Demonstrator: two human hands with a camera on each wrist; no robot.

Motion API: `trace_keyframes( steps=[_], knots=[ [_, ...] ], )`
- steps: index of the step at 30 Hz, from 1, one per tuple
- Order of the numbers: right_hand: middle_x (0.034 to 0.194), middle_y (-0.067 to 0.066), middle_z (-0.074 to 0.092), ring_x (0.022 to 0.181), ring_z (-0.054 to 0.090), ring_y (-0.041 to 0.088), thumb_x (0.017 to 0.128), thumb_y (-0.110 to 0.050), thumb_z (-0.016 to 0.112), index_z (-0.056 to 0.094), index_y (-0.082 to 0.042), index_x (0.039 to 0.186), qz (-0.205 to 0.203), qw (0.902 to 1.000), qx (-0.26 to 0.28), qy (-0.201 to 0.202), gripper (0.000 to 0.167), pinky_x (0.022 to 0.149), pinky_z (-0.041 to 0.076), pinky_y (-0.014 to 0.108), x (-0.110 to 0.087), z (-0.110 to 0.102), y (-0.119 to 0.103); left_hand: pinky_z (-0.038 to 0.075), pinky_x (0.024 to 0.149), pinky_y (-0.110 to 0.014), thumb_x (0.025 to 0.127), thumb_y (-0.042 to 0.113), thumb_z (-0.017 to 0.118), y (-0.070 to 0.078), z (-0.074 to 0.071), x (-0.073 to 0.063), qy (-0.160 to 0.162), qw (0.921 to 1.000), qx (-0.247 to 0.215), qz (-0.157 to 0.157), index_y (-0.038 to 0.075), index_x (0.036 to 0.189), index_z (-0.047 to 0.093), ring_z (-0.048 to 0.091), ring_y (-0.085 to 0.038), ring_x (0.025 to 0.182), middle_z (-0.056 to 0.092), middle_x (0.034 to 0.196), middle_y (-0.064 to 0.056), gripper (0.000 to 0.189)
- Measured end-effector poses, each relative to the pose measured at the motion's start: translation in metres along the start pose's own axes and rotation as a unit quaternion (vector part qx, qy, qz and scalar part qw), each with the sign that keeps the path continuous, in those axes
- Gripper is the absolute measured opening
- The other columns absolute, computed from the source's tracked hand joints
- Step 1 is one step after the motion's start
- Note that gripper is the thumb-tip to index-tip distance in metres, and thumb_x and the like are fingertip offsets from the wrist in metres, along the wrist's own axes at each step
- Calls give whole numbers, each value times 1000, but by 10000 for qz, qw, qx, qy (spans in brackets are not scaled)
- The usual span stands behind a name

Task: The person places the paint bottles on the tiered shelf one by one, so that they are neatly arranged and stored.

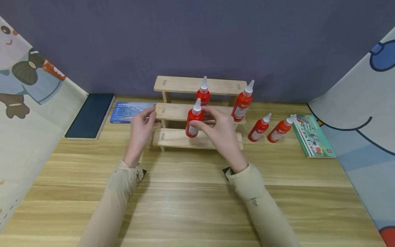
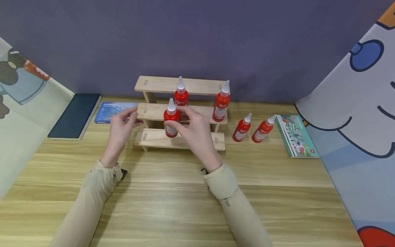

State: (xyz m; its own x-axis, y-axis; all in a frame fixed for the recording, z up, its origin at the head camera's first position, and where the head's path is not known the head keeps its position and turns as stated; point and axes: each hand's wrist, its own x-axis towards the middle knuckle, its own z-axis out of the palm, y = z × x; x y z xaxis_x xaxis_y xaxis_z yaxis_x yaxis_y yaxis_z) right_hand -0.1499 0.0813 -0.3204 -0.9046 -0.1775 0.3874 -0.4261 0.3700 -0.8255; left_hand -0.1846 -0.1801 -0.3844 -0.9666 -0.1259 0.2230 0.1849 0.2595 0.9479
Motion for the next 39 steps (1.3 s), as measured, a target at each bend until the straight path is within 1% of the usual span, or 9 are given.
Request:
trace_keyframes(
  steps=[5,8,14,19,23,29,30,36,39],
  knots=[
    [116,10,75,103,72,21,90,-18,90,72,-1,131,28,10000,12,-26,47,84,69,30,5,12,-3,68,84,-23,113,6,52,0,-1,0,-5,10000,56,24,-8,143,62,71,-6,83,66,137,-29,34],
    [115,11,76,102,72,23,90,-20,90,72,0,130,-121,9999,-118,15,48,83,70,31,8,18,-5,68,84,-24,113,6,52,0,-2,0,-4,10000,84,44,-8,143,62,73,-10,85,65,138,-28,34],
    [112,13,78,101,75,23,89,-22,90,73,1,127,-380,9984,-389,155,48,86,70,40,17,30,-7,68,84,-24,114,6,51,0,-2,0,1,9999,133,54,-8,144,62,75,-34,94,65,139,-29,35],
    [112,11,79,100,75,20,89,-23,90,74,0,127,-401,9982,-411,170,47,83,69,32,22,37,-10,68,82,-22,113,5,51,1,-1,1,51,9998,180,45,-9,142,63,72,-47,97,66,137,-29,34],
    [114,12,78,102,75,21,90,-22,90,73,0,127,-456,9982,-344,207,47,80,69,26,28,42,-12,68,82,-23,113,4,51,1,-1,2,80,9998,189,42,-10,141,63,74,-43,94,66,136,-30,34],
    [117,13,78,104,75,23,90,-23,89,74,0,127,-602,9971,-379,263,47,81,69,26,35,51,-11,68,79,-21,112,3,52,2,1,3,110,9997,193,29,-11,140,63,74,-15,82,66,136,-29,33],
    [117,13,78,104,75,23,90,-23,89,74,0,127,-627,9969,-395,278,47,82,69,26,36,52,-11,68,78,-21,112,2,52,2,1,3,115,9997,193,29,-11,140,63,73,-14,81,66,136,-29,33],
    [115,13,79,103,76,22,90,-25,89,73,0,127,-753,9950,-519,392,47,82,70,29,43,58,-11,68,79,-20,112,3,51,2,2,2,114,9997,231,12,-10,140,64,75,-37,91,66,136,-29,33],
    [116,13,79,103,76,22,91,-25,88,73,0,128,-771,9945,-548,443,47,83,69,29,47,62,-11,67,79,-20,112,3,52,3,3,2,120,9997,222,9,-11,140,63,76,-28,88,66,136,-30,33]
  ],
)
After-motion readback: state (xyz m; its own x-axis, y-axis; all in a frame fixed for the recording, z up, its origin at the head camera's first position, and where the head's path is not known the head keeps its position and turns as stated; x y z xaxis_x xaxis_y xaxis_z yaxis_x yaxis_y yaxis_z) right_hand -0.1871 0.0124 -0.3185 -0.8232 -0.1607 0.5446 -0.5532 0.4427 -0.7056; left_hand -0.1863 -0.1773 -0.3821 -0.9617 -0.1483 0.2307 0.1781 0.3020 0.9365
